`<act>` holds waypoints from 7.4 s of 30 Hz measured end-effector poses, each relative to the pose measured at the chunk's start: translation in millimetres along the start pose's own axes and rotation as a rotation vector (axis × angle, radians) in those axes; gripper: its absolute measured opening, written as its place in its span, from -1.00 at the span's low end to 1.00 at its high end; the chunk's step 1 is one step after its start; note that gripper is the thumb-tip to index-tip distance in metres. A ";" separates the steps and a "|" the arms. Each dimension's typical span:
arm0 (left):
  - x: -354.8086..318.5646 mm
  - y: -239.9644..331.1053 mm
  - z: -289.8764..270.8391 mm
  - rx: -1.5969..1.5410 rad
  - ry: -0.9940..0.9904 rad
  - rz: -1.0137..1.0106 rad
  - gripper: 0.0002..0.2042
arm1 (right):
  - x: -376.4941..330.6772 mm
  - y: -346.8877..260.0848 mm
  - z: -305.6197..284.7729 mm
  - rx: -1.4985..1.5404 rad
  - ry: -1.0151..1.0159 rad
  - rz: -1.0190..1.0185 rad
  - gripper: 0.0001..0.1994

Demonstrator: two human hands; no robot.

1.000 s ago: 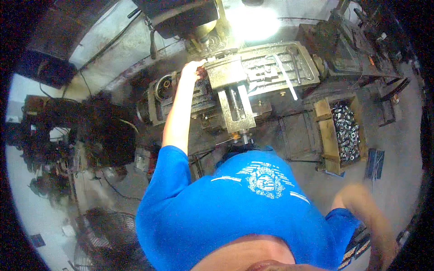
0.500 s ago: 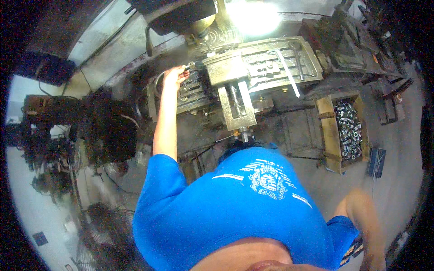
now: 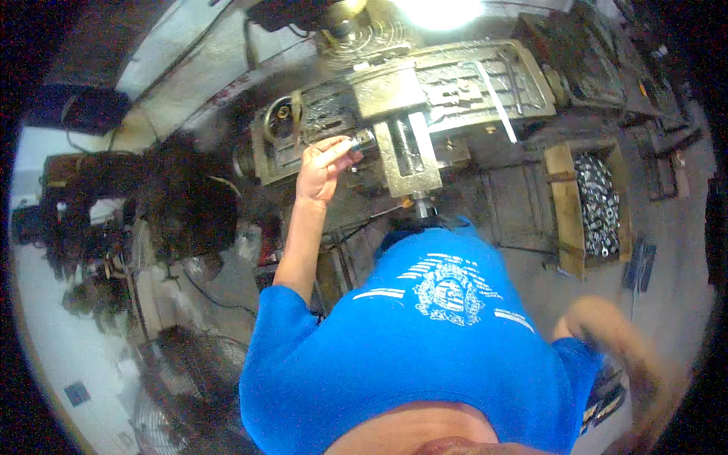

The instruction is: The person operates a milling machine to machine small metal parts, then removes each part to measure it with a vernier caliper. After inspection, the parts are placed into a bin. The cycle repeats with loading, machining, measuring, and binning.

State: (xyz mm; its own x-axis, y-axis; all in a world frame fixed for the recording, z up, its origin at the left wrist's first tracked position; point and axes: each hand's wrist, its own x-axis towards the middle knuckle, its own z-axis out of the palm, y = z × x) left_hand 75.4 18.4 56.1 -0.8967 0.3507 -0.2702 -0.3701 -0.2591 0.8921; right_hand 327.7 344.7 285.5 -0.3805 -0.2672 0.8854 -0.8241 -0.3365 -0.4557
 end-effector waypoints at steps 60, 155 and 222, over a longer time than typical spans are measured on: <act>-37.7 -114.5 142.2 0.089 -0.302 -0.323 -0.86 | -218.8 183.3 28.6 -0.318 0.381 0.923 -0.54; -74.6 -56.4 90.0 -0.049 -0.224 -0.211 -0.73 | -101.4 160.3 -4.6 -0.880 -0.574 1.018 -0.38; -67.9 -61.7 94.9 -0.076 -0.228 -0.292 -0.74 | -120.1 166.6 -19.3 -0.883 -0.473 0.964 -0.70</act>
State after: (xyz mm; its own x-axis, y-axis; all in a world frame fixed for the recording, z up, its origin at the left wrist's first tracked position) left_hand 182.2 96.0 53.7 -0.6768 0.6089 -0.4138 -0.6268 -0.1819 0.7576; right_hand 228.0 338.2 105.0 -0.9138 -0.4012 0.0631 -0.3774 0.7815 -0.4968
